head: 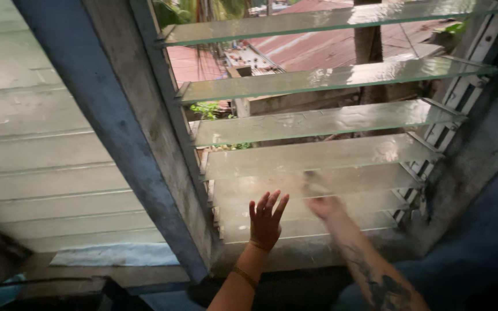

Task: The person wipes glass louvers on a window using a white cloth, moving across several panes.

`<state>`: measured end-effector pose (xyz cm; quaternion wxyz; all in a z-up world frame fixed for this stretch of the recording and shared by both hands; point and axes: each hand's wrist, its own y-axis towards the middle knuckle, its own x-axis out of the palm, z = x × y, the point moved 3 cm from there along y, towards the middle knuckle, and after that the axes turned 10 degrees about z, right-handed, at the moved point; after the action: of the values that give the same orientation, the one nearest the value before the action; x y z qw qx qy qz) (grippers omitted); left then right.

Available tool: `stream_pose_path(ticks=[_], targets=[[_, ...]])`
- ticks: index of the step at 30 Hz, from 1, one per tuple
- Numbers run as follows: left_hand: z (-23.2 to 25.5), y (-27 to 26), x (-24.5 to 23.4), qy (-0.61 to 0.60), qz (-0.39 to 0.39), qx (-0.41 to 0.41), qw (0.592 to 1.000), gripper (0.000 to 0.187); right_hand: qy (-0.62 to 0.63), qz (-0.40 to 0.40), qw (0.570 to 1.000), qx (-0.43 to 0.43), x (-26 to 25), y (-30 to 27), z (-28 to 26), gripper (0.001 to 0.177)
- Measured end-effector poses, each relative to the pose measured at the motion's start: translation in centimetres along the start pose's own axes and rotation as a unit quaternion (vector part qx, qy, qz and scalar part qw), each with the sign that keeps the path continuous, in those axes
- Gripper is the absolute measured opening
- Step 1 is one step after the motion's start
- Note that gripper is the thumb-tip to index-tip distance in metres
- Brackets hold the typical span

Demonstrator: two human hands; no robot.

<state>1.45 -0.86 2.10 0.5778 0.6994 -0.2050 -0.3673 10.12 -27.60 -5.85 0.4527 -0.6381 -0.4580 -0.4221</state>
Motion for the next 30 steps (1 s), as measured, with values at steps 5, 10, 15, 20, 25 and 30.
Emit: stream_pose_path(ticks=[5, 10, 15, 20, 25, 30], targets=[[0.2, 0.2, -0.2, 0.036, -0.003, -0.002, 0.999, 0.084, -0.026, -0.057, 0.986, -0.155, 1.0, -1.6, -5.5, 0.023], [0.5, 0.3, -0.5, 0.021, -0.004, -0.018, 1.000, 0.082, 0.020, -0.187, 0.979, 0.078, 3.5, 1.6, 5.2, 0.030], [1.0, 0.7, -1.1, 0.118, -0.018, 0.027, 0.993, 0.080, -0.005, -0.209, 0.914, 0.348, 4.7, 2.0, 12.7, 0.041], [1.0, 1.0, -2.3, 0.047, -0.049, 0.000, 0.998, 0.082, 0.057, -0.126, 0.981, 0.138, 3.6, 1.2, 3.7, 0.033], [1.0, 0.9, -2.2, 0.024, -0.059, -0.003, 0.998, 0.083, 0.069, -0.179, 0.981, 0.019, 3.9, -0.1, 0.5, 0.027], [0.8, 0.6, -1.5, 0.039, -0.053, -0.003, 0.998, 0.081, -0.005, -0.177, 0.969, 0.170, 5.6, 0.5, 10.6, 0.028]])
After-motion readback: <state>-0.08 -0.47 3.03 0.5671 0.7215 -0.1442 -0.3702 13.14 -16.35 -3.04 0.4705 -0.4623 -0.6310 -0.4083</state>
